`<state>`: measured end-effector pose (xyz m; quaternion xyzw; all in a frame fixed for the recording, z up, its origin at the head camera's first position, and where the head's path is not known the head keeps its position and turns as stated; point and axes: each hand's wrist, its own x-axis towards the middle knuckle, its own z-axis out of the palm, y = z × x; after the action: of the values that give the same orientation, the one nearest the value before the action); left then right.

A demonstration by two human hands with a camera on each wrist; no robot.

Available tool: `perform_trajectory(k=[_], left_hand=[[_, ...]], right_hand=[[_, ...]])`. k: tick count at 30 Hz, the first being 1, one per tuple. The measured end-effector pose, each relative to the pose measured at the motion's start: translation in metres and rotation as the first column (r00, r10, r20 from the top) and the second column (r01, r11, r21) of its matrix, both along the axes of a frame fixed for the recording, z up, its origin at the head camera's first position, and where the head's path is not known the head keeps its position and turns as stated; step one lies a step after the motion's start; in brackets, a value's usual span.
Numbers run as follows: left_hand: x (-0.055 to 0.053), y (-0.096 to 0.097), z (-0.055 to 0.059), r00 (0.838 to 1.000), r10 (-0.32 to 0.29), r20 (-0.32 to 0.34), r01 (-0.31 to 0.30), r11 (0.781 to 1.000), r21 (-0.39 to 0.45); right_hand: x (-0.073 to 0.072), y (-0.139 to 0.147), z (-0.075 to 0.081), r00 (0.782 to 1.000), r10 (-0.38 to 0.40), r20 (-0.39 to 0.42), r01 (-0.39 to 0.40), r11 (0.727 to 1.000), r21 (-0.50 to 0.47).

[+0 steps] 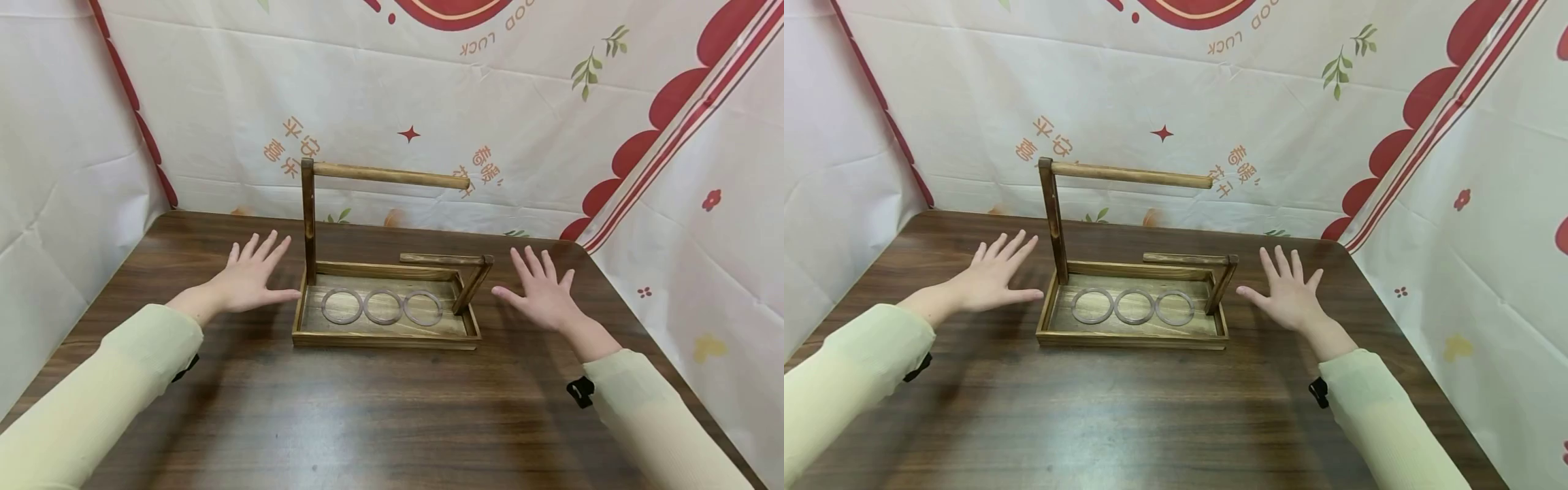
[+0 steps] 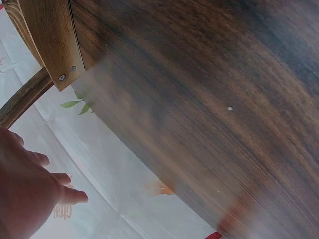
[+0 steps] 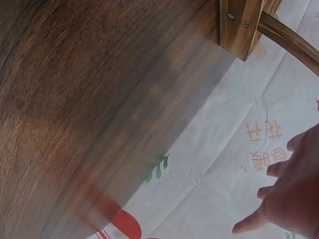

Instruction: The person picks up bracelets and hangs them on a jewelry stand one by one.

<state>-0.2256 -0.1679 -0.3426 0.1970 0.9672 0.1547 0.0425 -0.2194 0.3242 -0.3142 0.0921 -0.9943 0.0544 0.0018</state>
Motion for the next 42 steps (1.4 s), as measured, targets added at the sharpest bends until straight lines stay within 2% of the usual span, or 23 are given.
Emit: perform_trajectory(k=[9,13,19,25,35,42], left_hand=[[0.001,-0.001,-0.001,1.000,-0.005,0.005,0.005,1.000,0.003],[0.002,-0.003,-0.002,1.000,-0.006,-0.002,0.006,1.000,0.003],[0.005,-0.005,-0.004,1.000,-0.014,-0.003,0.014,1.000,0.007],[0.008,-0.007,-0.007,1.000,-0.014,-0.001,0.014,1.000,0.003],[0.013,-0.006,-0.013,0.999,-0.037,-0.020,0.038,0.999,0.027],[0.016,-0.004,-0.016,0.999,-0.053,-0.004,0.053,0.998,0.046]], right_hand=[[0.005,-0.002,0.005,0.999,0.016,-0.046,-0.016,1.000,-0.001],[0.009,-0.002,0.005,0.994,0.036,-0.103,-0.038,0.999,-0.018],[0.014,-0.003,0.003,0.967,0.093,-0.238,-0.110,0.992,-0.060],[0.020,-0.008,0.004,0.937,0.140,-0.321,-0.172,0.982,-0.072],[0.037,-0.025,0.011,0.920,0.172,-0.351,-0.221,0.970,-0.103],[0.046,-0.042,0.009,0.897,0.255,-0.361,-0.303,0.950,-0.082]])
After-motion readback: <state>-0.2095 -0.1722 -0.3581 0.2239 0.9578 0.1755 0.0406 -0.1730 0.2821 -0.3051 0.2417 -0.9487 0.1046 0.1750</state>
